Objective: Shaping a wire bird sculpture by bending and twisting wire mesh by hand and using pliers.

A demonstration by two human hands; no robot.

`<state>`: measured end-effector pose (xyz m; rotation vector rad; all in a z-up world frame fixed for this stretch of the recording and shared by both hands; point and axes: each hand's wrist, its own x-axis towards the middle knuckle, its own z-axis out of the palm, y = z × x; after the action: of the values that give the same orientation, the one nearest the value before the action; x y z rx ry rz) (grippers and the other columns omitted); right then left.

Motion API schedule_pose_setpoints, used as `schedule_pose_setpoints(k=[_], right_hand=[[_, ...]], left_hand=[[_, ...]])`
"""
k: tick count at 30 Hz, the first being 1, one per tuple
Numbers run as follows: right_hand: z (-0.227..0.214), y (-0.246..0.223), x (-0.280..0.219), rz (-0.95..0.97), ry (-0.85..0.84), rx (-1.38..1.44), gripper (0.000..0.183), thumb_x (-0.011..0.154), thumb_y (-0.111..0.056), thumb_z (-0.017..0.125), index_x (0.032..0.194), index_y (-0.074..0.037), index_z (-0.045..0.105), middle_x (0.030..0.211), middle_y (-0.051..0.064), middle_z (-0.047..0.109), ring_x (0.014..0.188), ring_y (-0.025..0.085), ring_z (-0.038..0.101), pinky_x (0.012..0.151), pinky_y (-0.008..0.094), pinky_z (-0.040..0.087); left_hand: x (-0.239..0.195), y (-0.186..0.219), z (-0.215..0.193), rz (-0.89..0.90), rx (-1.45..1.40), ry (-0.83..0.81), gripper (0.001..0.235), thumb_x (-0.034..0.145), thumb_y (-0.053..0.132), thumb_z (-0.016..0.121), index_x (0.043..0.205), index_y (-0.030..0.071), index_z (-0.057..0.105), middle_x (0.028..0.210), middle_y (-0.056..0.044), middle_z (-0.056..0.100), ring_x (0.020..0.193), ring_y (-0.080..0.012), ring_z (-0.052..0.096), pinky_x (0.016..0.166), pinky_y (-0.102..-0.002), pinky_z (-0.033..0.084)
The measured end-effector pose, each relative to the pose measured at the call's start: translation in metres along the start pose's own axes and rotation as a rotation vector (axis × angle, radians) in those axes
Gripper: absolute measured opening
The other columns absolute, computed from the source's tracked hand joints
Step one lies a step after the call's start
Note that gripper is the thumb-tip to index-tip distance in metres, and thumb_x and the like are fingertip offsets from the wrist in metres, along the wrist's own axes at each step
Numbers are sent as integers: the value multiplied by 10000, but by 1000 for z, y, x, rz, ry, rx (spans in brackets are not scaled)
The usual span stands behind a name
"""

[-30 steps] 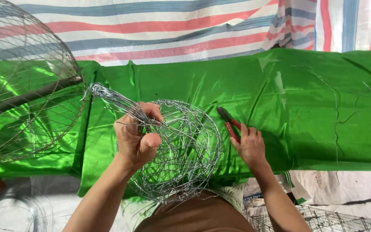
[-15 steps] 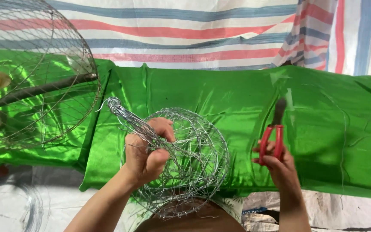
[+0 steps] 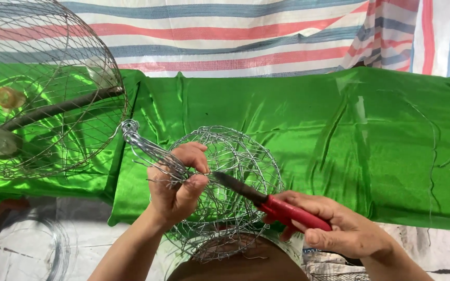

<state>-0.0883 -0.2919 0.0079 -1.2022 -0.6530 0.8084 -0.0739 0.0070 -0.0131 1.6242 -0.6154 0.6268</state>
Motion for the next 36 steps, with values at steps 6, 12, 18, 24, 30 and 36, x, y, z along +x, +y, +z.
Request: schedule_pose_setpoints(k=[6, 12, 18, 24, 30, 36], right_hand=[[4, -14, 0, 35, -31, -156, 734, 1002, -571, 626, 1438, 13, 544, 1352, 159, 588, 1099, 251, 710, 885, 333, 645], [1, -22, -6, 101, -8, -270, 688, 972, -567, 603, 1391, -20, 612, 1178, 75, 653, 897, 165, 709, 728, 276, 562], [3, -32, 4, 347, -13, -464, 616, 901, -628, 544, 1268, -139, 615, 945, -12, 628, 697, 112, 559, 575, 259, 500], [2, -36, 12, 304, -26, -425, 684, 915, -640, 525, 1329, -99, 590, 958, 14, 663, 685, 117, 591, 531, 240, 523], [-34, -24, 27, 158, -387, -135, 551, 1076, -473, 430, 1159, 41, 613, 910, 100, 685, 654, 128, 632, 501, 218, 539], [-71, -16, 53, 312, -676, 123, 568, 1111, -431, 407, 1181, 88, 626, 940, 160, 725, 699, 193, 710, 551, 248, 587]], left_hand=[[-2, 1, 1, 6, -1, 0, 351, 1026, 425, 540, 896, 99, 553, 811, -26, 586, 758, -194, 613, 946, -477, 554], [-1, 4, 1, 32, 45, -40, 327, 1028, 385, 518, 898, 86, 548, 819, -38, 589, 746, -198, 609, 929, -485, 573], [-7, 8, 0, 50, -6, -84, 198, 1038, 319, 532, 973, 132, 529, 850, 13, 568, 734, -137, 575, 937, -459, 554], [-12, 6, -5, 50, -10, -123, 232, 1054, 376, 522, 998, 151, 526, 864, 28, 558, 739, -122, 559, 953, -439, 550], [-18, 1, -7, 89, -16, -201, 246, 1018, 366, 522, 975, 125, 554, 843, -7, 572, 764, -155, 583, 937, -434, 565], [-21, 7, -7, 148, -40, -236, 244, 1025, 349, 525, 977, 112, 554, 847, -25, 571, 746, -157, 581, 902, -440, 595]])
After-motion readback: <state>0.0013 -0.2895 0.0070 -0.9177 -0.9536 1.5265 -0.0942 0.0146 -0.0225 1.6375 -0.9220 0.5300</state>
